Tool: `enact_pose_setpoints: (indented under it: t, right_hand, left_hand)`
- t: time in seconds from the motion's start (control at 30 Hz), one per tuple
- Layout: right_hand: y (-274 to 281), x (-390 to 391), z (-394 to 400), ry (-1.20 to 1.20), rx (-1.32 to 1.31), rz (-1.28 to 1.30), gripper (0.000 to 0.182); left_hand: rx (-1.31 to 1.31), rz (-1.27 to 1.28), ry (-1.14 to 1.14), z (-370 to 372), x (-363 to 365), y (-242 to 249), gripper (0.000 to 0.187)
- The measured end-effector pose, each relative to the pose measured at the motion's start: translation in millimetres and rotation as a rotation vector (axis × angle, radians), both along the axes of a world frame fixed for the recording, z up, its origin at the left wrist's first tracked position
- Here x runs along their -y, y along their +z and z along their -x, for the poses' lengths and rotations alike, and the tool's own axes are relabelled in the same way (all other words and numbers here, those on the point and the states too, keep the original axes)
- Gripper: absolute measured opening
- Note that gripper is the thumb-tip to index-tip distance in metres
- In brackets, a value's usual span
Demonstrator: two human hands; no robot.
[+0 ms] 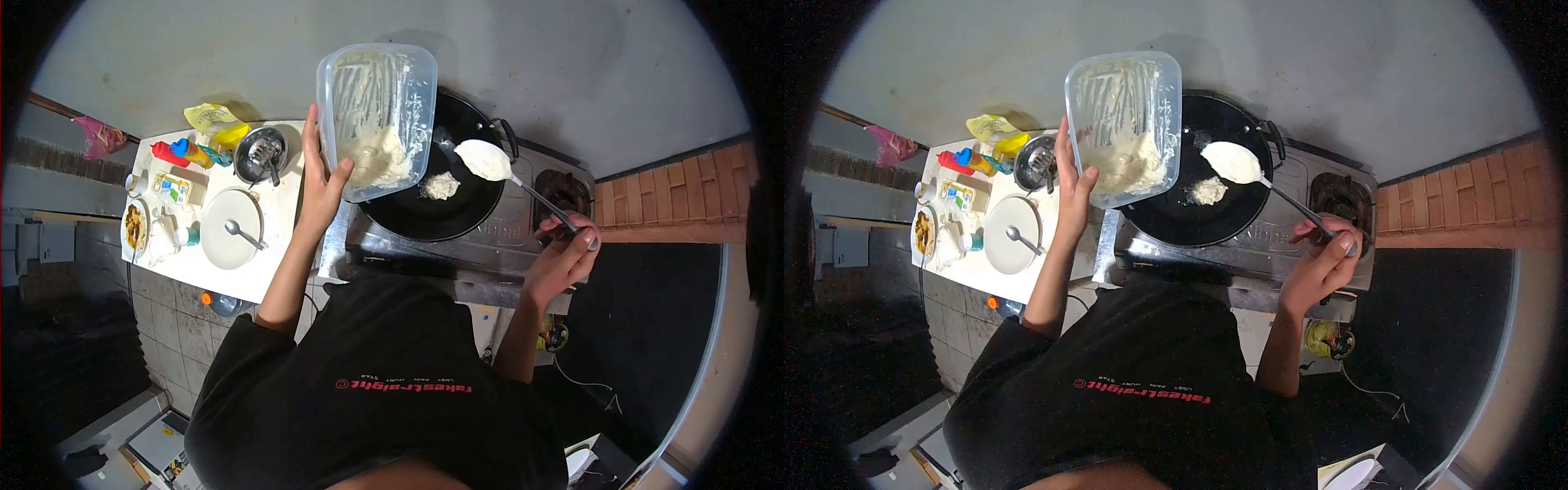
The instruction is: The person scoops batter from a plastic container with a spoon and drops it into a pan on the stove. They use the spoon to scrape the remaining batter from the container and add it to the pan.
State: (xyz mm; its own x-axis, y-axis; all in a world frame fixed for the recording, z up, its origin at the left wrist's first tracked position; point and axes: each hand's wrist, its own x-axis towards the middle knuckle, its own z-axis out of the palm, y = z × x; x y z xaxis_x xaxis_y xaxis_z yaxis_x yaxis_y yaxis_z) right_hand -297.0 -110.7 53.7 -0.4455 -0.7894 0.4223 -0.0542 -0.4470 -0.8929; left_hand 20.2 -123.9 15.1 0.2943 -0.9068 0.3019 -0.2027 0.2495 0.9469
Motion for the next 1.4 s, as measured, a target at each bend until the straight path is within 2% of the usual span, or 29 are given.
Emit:
enact_pose_setpoints:
  t: [0.1, 0.17, 0.2, 0.27, 0.3, 0.37, 0.47, 0.7, 0.77, 0.93, 1.07, 1.13, 1.17, 1.27, 1.4]
  right_hand:
    - [8.2, -4.4, -20.9, 0.118, 0.018, 0.114, 0.035]
    - [11.4, -3.5, -36.9, 0.288, -0.130, 0.231, 0.033]
    - [15.6, -1.1, -40.3, 0.284, -0.127, 0.229, 0.033]
    - [28.5, 3.9, -46.0, 0.345, -0.666, 0.455, 0.023]
    - [34.6, 4.8, -47.9, 0.342, -0.664, 0.455, 0.023]
    - [43.2, 5.9, -51.1, 0.465, -0.950, 0.498, 0.023]
    - [40.9, 8.3, -55.4, 0.472, -1.094, 0.508, 0.028]
    - [38.1, -9.5, -59.1, 0.552, -0.985, 0.515, 0.033]
    - [45.6, -8.1, -54.9, 0.624, -0.909, 0.527, 0.035]
    - [58.8, 4.1, -59.8, 0.627, -0.938, 0.535, 0.035]
    - [58.2, 6.1, -67.5, 0.742, -1.011, 0.514, 0.027]
    - [55.3, 3.0, -68.2, 0.779, -1.034, 0.563, 0.035]
    - [58.6, 2.8, -65.0, 0.790, -1.119, 0.569, 0.026]
    - [64.7, 0.3, -57.7, 0.863, -1.097, 0.466, 0.025]
    - [66.7, 2.4, -64.2, 0.821, -1.029, 0.492, 0.026]
  left_hand:
    - [-0.019, 0.065, -0.095, 3.7, 2.6, 1.6, 0.098]
    - [-0.055, 0.045, -0.125, 2.4, 9.0, -9.0, 0.099]
    - [-0.094, 0.023, -0.150, 2.0, 11.0, -12.8, 0.100]
    - [-0.154, -0.009, -0.194, 5.5, 10.6, -14.0, 0.101]
    - [-0.122, 0.007, -0.197, 7.0, 10.8, -12.9, 0.101]
    - [-0.024, 0.030, -0.170, 7.7, 10.0, -9.8, 0.103]
    - [-0.084, 0.033, -0.181, 7.5, 7.9, -13.1, 0.105]
    - [-0.396, 0.057, -0.233, 12.9, 3.4, -9.7, 0.104]
    - [-0.472, -0.068, -0.215, 15.3, 4.2, -0.5, 0.111]
    - [-0.430, 0.002, -0.279, 21.1, 9.9, 10.5, 0.118]
    - [-0.367, 0.007, -0.290, 22.4, 12.4, 8.5, 0.122]
    - [-0.404, -0.011, -0.294, 21.7, 10.6, 10.7, 0.122]
    - [-0.441, -0.033, -0.299, 20.9, 9.2, 12.0, 0.123]
    - [-0.438, -0.042, -0.320, 19.5, 6.2, 15.5, 0.123]
    - [-0.384, -0.001, -0.328, 18.6, 8.3, 10.4, 0.122]
